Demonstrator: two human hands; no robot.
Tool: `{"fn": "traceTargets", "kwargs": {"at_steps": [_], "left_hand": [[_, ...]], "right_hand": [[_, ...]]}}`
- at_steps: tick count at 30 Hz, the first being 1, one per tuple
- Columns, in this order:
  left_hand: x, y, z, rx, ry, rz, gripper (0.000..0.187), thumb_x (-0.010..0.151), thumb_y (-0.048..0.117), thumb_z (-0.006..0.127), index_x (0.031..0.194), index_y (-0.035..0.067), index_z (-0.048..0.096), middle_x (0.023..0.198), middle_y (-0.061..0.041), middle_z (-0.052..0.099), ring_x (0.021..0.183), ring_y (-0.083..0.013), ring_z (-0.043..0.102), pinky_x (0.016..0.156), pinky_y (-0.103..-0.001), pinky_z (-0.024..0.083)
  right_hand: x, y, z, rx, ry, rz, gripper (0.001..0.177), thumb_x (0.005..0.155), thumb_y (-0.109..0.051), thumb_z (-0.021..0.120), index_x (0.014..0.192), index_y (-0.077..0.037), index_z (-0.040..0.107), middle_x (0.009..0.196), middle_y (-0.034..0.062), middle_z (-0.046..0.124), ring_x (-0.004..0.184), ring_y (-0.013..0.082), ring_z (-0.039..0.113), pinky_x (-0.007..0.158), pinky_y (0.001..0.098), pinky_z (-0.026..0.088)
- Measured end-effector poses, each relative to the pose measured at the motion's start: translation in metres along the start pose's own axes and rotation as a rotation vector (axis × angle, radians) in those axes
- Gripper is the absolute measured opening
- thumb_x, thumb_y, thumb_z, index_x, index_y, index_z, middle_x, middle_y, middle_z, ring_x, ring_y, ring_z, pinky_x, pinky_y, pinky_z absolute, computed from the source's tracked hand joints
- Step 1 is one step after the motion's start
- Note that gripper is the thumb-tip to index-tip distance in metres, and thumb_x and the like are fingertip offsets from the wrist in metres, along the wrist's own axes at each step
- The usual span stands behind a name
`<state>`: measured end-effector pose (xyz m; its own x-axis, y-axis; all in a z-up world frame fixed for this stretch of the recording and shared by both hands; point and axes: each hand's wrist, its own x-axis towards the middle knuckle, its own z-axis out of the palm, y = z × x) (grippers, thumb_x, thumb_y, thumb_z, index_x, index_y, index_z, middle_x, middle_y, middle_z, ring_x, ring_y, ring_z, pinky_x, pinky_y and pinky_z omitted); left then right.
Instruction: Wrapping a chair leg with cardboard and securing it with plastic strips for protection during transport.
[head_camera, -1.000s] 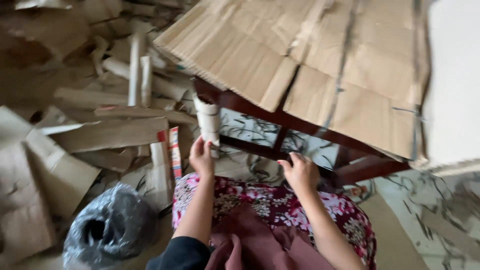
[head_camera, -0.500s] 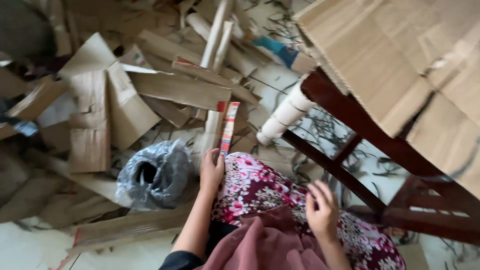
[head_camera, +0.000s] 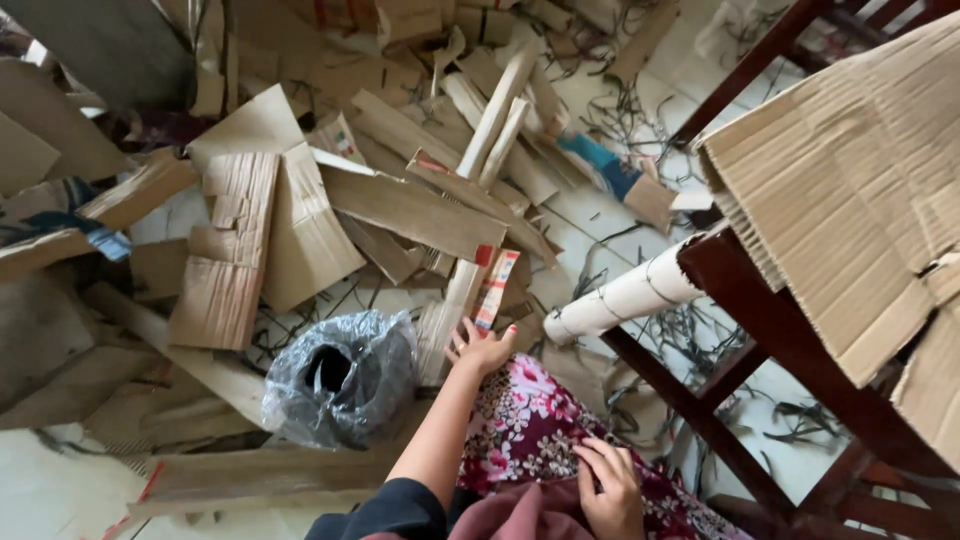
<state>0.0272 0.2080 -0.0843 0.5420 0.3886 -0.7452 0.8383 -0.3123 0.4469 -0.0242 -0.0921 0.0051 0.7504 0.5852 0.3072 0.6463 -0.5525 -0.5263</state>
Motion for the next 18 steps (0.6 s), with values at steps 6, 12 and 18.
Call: {"fn": "traceTargets", "kwargs": {"at_steps": [6, 12, 18], "left_hand": [[0.015, -0.029, 0.030, -0.300, 0.699, 0.371, 0.051, 0.091, 0.042, 0.066, 0.110, -0.005, 0.070, 0.134, -0.022, 0.064, 0.117, -0.0415, 0.062, 0.101, -0.050, 0.046], [-0.072, -0.025, -0.020, -0.766, 0.892, 0.664, 0.032, 0.077, -0.012, 0.069, 0.097, 0.009, 0.081, 0.095, -0.001, 0.081, 0.078, -0.0124, 0.071, 0.075, -0.024, 0.058], [-0.158, 0.010, -0.070, -0.831, 0.289, 1.020, 0.025, 0.082, -0.019, 0.064, 0.092, 0.002, 0.075, 0.098, -0.006, 0.077, 0.086, -0.0157, 0.070, 0.081, -0.026, 0.060]], "right_hand": [[0.002, -0.002, 0.000, 0.022, 0.021, 0.034, 0.026, 0.077, -0.002, 0.073, 0.102, -0.007, 0.076, 0.107, 0.0002, 0.076, 0.094, 0.0171, 0.069, 0.084, 0.0278, 0.059], [-0.007, 0.000, -0.005, 0.047, 0.033, 0.036, 0.024, 0.080, -0.005, 0.073, 0.103, -0.008, 0.076, 0.102, 0.0014, 0.076, 0.090, 0.0181, 0.069, 0.082, 0.0291, 0.058], [-0.019, 0.019, 0.000, 0.086, -0.047, 0.119, 0.029, 0.084, -0.015, 0.070, 0.112, -0.013, 0.076, 0.114, 0.0022, 0.075, 0.107, 0.0223, 0.068, 0.099, 0.0345, 0.053]]}}
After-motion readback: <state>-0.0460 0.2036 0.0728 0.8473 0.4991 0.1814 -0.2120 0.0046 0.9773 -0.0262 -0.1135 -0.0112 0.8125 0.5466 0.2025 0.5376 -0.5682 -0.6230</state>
